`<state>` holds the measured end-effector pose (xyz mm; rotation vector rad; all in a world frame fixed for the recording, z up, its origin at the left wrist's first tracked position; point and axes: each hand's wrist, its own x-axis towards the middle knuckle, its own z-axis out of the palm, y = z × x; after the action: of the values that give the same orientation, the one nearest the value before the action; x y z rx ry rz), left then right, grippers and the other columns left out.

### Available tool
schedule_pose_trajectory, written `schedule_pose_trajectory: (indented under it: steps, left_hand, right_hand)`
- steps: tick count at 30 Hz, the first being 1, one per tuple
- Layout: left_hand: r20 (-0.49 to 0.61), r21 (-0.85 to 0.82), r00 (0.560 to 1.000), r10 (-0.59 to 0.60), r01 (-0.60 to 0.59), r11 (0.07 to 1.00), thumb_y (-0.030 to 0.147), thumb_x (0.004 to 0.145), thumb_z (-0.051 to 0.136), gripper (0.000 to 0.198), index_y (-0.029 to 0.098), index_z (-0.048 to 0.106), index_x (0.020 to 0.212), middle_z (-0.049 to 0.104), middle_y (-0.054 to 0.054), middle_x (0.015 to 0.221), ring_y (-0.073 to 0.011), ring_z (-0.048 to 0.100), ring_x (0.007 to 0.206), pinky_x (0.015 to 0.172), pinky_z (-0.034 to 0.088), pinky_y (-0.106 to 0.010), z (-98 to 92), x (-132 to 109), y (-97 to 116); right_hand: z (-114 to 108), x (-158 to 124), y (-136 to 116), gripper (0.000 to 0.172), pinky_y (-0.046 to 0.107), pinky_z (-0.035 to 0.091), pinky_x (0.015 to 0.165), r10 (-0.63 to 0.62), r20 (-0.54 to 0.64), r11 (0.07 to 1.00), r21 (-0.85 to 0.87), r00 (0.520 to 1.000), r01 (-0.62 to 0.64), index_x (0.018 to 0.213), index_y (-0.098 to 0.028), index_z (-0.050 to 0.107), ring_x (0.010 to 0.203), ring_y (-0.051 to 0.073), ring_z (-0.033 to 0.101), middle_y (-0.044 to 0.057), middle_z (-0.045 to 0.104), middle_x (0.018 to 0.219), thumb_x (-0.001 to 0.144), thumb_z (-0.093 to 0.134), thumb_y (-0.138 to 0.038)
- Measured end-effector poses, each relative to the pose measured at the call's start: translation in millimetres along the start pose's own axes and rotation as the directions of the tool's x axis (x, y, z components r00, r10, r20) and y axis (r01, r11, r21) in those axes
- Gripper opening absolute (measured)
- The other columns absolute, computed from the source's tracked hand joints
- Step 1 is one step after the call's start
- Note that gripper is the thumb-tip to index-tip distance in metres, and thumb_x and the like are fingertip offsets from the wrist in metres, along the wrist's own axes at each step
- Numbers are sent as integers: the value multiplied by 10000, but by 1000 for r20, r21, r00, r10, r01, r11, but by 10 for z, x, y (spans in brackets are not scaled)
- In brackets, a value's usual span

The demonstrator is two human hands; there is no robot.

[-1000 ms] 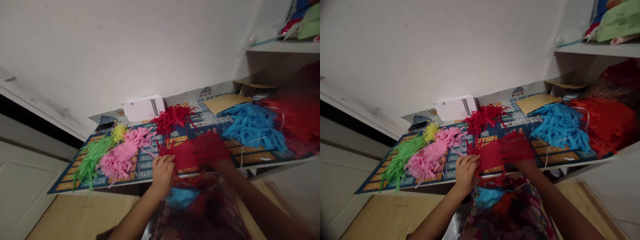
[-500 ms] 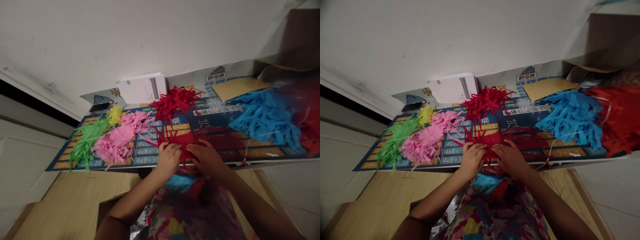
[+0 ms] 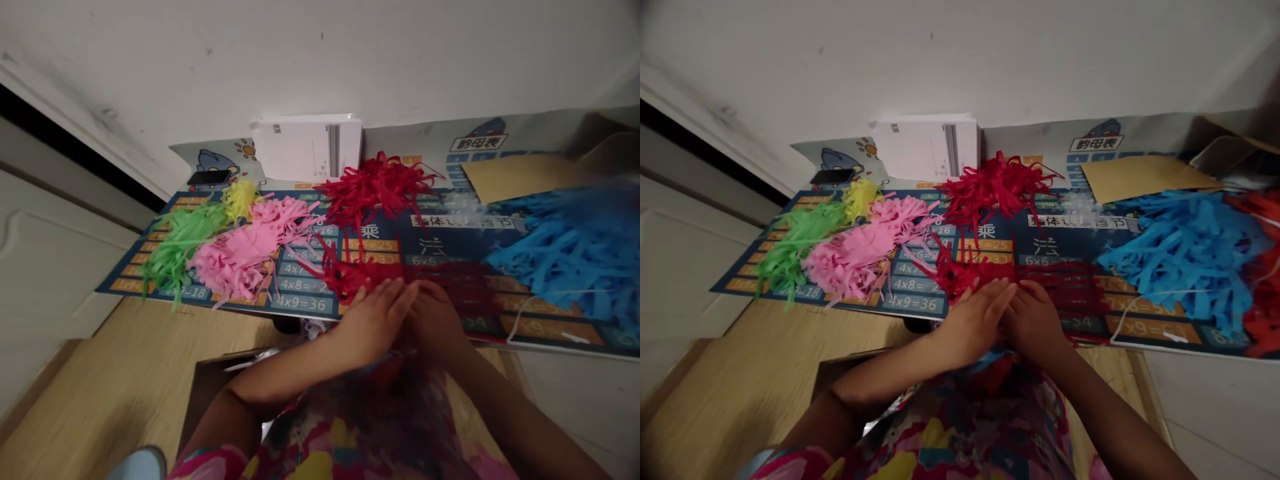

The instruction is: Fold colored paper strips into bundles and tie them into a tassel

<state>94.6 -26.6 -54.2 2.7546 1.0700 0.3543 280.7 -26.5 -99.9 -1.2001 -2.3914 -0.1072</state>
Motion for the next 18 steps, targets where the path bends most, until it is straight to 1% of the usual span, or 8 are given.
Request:
schedule_pose_trajectory:
  steps: [3,5,7,10,12,14,16,18]
  left_hand:
    - [38,100,988,-150,146,984,102,958,394,581,142,323,1533,557,-148,1466,-241,554,1328,1126,375,-493,239,-77,-371]
    - [-14,157,968,-250,249,956,72,936,409,567,172,409,1493,615,-132,1408,-243,580,1296,1122,366,-499,154,-256,-680]
    - [-78,213,941,-330,339,916,75,900,465,560,190,484,1448,626,-131,1395,-282,566,1303,1106,365,-528,-82,-423,-867]
    - [-145,278,928,-342,370,886,115,865,538,577,175,503,1438,519,-178,1491,-364,468,1381,1104,334,-596,-438,-506,-766]
    - [-122,239,972,-200,224,945,214,890,572,599,167,455,1475,425,-189,1558,-372,367,1452,1158,264,-604,-486,-437,-528]
    - [-50,93,998,38,-33,995,367,929,567,613,180,421,1494,452,-151,1551,-324,360,1466,1221,178,-574,-336,-306,-326]
    - [-84,7,995,53,-52,999,302,985,495,461,176,495,1429,629,-117,1390,-248,536,1333,1241,163,-528,-77,-174,-271]
    - [-95,-64,995,26,-32,997,220,1006,461,315,222,629,1273,749,-54,1183,-195,650,1162,1222,216,-500,154,-100,-363]
  right_hand:
    - [-48,-69,53,166,440,371,1025,-33,-62,999,-7,998,33,977,-187,674,1054,220,693,89,748,1141,938,519,-141]
    - [-65,-99,82,142,436,374,1020,-29,-88,1000,6,996,30,956,-171,662,1053,218,698,96,746,1146,940,524,-142]
    - [-65,-95,82,137,433,373,1017,-8,-95,1000,21,995,10,947,-171,659,1056,218,700,91,750,1137,938,525,-143]
    - [-49,-35,25,147,409,384,979,28,-114,999,40,993,-23,937,-178,656,1043,206,702,78,757,1117,942,513,-142]
    - [-38,9,-23,148,394,387,955,27,-125,998,58,992,-19,941,-189,658,1025,194,705,67,764,1095,942,517,-144]
    - [-25,22,-36,155,409,375,977,7,-111,997,81,994,2,962,-196,665,1032,200,702,65,765,1090,932,521,-145]
    - [-5,-8,12,177,439,363,1009,9,-64,994,109,998,-2,977,-195,671,1034,211,702,72,764,1093,921,511,-146]
    - [20,-63,117,219,443,384,999,41,6,986,163,999,-41,1008,-201,674,1011,207,709,67,764,1095,920,484,-137]
